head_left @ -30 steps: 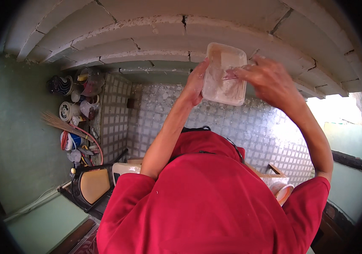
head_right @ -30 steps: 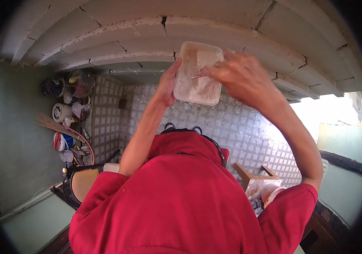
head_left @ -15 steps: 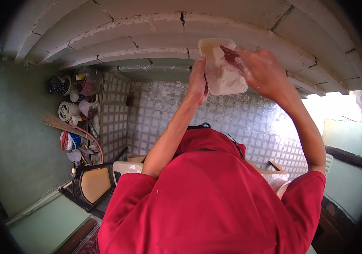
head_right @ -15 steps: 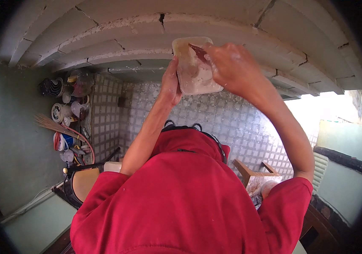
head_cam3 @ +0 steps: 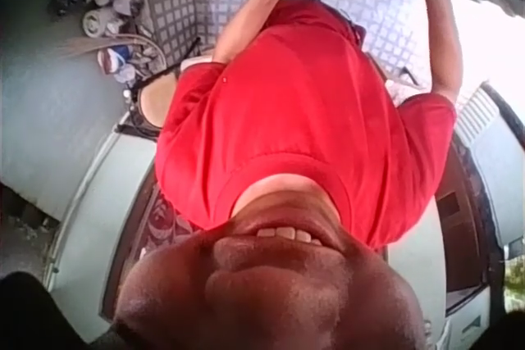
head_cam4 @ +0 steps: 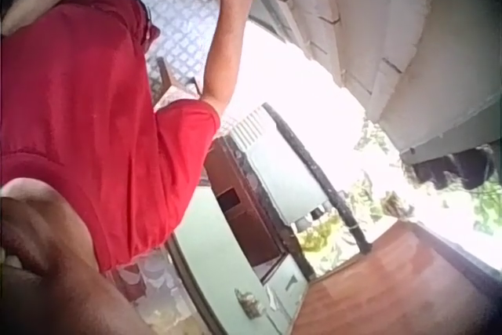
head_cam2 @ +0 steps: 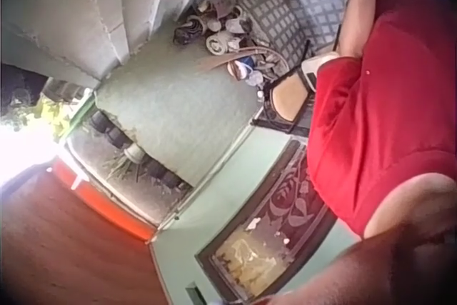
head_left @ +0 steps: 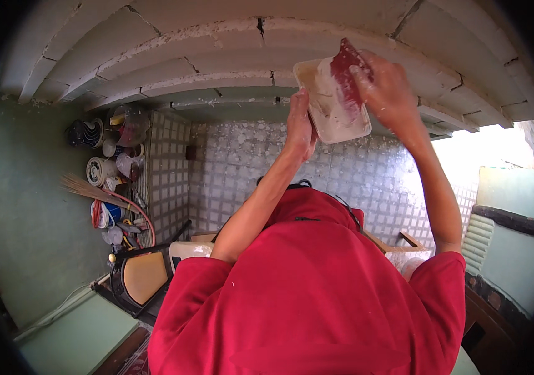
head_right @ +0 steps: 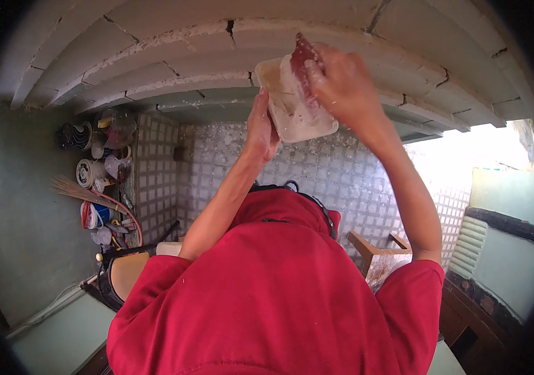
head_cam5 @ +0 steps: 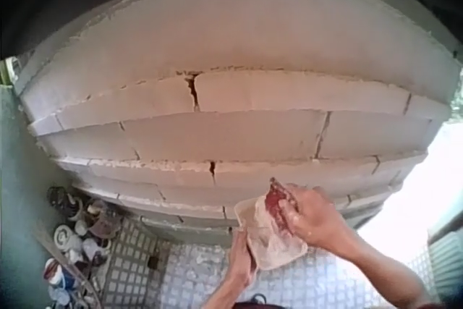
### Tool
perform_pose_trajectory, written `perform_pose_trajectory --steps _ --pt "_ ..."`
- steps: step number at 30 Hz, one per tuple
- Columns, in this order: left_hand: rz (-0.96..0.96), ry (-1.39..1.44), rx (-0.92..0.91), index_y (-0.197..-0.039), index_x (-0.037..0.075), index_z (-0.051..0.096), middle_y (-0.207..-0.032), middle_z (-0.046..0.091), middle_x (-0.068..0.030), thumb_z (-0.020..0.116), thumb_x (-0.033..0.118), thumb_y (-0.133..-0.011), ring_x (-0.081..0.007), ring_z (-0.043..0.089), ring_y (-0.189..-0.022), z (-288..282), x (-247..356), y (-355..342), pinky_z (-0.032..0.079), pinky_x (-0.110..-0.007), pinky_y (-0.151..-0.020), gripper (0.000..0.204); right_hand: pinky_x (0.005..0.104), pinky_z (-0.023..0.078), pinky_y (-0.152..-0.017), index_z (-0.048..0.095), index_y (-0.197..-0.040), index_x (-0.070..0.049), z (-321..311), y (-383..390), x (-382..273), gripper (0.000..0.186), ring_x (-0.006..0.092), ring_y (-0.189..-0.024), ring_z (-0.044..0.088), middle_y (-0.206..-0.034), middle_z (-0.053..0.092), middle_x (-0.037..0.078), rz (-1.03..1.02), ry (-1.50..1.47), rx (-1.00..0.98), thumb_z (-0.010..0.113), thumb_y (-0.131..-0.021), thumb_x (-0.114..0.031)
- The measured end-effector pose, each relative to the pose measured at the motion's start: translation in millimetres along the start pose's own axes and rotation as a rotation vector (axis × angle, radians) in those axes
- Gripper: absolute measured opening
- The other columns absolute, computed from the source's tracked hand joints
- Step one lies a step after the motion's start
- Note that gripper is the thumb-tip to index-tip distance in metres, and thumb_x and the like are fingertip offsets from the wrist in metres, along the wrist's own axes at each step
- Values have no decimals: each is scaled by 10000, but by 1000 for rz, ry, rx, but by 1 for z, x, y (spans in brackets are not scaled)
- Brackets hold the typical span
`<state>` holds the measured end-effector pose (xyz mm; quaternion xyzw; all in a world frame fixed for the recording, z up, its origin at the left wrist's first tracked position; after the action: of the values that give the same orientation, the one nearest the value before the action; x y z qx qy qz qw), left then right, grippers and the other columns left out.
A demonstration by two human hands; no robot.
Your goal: Applying plaster or filler to cracks and joints in a ceiling or wall using a putty knife.
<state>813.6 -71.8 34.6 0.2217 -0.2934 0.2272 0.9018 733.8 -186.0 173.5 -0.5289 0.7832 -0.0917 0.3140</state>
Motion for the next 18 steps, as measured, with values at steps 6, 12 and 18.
perform_pose_trajectory --steps 6,12,18 --pt "-5 2 -23 -1238 111 390 -1200 522 -71 401 451 -1024 -178 561 -1092 -7 2 0 517 -362 -896 402 472 467 -796 612 -1072 7 -15 0 8 300 460 -832 563 -862 616 259 176 -176 -237 542 -853 -185" --pt "52 -91 43 -1198 112 397 -1170 519 -64 404 437 -1028 -162 539 -1074 -3 -2 4 497 -349 -892 367 526 461 -717 642 -865 30 2 11 -14 212 468 -821 570 -848 600 284 -103 30 -144 503 -783 -107" --pt "72 -82 81 -1191 111 384 -1153 517 -76 378 431 -1037 -160 538 -1057 -11 -5 2 501 -342 -855 356 460 475 -707 620 -921 66 28 2 -15 292 411 -680 589 -756 590 274 14 -65 -661 531 -760 -160"
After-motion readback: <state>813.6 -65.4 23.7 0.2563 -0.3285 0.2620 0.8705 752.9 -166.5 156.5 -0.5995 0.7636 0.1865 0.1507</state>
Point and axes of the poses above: each hand's wrist, its own y-axis away from the middle knuckle, its own z-axis out of the palm, x = y × z, the point moved 5 cm from there along -y, towards the middle knuckle
